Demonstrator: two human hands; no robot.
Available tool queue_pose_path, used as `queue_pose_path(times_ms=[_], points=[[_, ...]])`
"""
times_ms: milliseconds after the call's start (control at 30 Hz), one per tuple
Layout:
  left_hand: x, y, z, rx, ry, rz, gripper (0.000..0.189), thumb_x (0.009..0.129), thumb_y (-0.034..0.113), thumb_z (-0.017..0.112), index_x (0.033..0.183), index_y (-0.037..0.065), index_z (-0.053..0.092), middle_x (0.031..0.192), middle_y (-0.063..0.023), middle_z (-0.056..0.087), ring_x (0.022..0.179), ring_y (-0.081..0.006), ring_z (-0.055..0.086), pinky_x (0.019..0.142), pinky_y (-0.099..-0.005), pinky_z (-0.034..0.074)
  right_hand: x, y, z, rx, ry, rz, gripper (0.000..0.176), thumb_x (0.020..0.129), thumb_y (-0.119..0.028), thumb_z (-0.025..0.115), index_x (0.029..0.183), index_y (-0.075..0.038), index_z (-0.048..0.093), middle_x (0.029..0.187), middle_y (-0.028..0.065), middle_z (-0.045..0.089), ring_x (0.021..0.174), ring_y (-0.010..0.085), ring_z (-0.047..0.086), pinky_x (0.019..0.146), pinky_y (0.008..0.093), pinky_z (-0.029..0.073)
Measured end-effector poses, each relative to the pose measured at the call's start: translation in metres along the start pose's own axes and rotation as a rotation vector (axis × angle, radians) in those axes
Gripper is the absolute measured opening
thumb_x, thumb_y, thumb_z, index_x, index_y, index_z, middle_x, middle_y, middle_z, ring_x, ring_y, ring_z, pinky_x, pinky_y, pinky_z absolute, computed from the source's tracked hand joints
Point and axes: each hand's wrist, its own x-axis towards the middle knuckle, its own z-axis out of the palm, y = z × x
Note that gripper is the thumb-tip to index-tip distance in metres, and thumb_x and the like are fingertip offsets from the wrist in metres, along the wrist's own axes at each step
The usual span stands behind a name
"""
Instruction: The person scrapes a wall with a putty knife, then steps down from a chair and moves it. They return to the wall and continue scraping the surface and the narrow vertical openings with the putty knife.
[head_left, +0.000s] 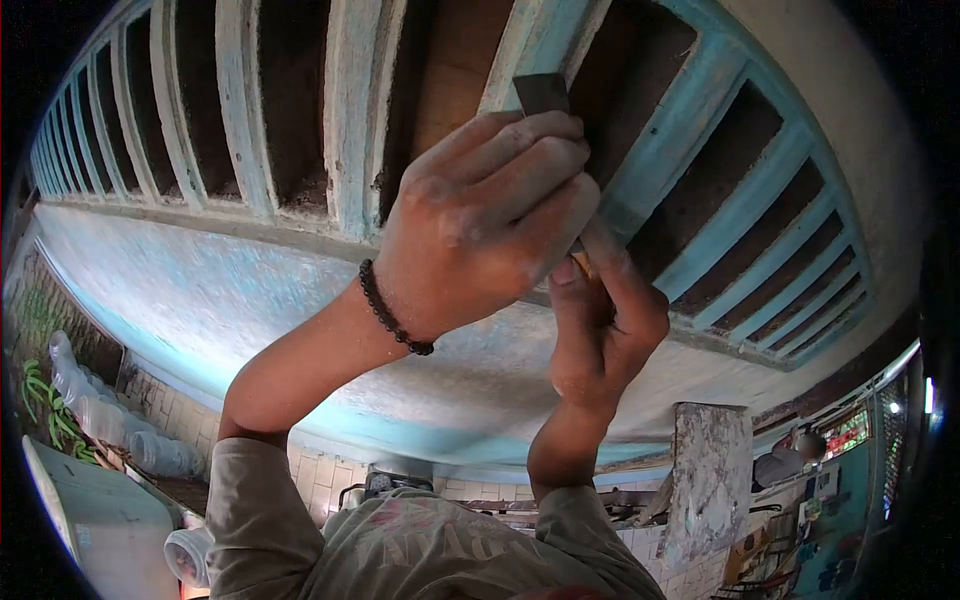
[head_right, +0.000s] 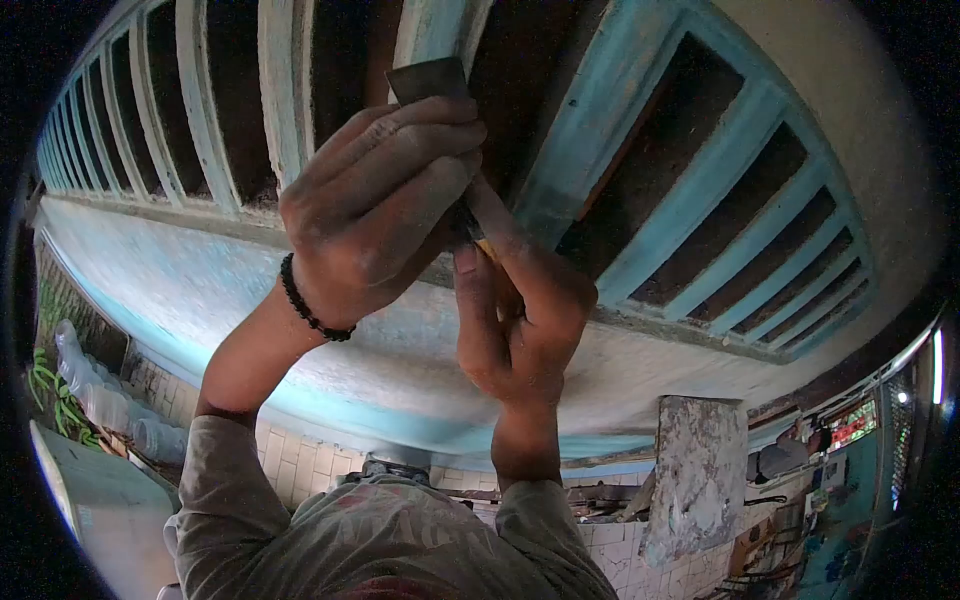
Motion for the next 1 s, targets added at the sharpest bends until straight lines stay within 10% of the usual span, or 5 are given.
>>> queue_pose_path(times_ms=[167,1000], points=[[-0.008,0.008,-0.006,-0.017,-0.058,-0.048,0.026,0.069,0.009,0.082,0.093,0.000,0.074,0.103,-0.0127,0.075,0.108,-0.0287,0.074,0.087,-0.0401,0.063,-0.006,0.002,0.004,-0.016,0.009,-0.085,0.039,0.098,-0.011,0.064,0.136,-0.002,0.069,0.074,0.0037,0.068,0.052,0.0037,0.042,0.049,0.0227,0.030],[-0.001,0.009,0.000,0.006,-0.014,-0.043,0.023,0.068,0.003,0.083,0.089,0.001,0.072,0.101,-0.0127,0.076,0.105,-0.0290,0.075,0.085,-0.0392,0.063,0.001,-0.001,-0.002,0.014,0.002,-0.067,0.037,0.096,-0.004,0.066,0.132,-0.002,0.070,0.069,0.0040,0.064,0.053,0.0045,0.047,0.048,0.0237,0.034]])
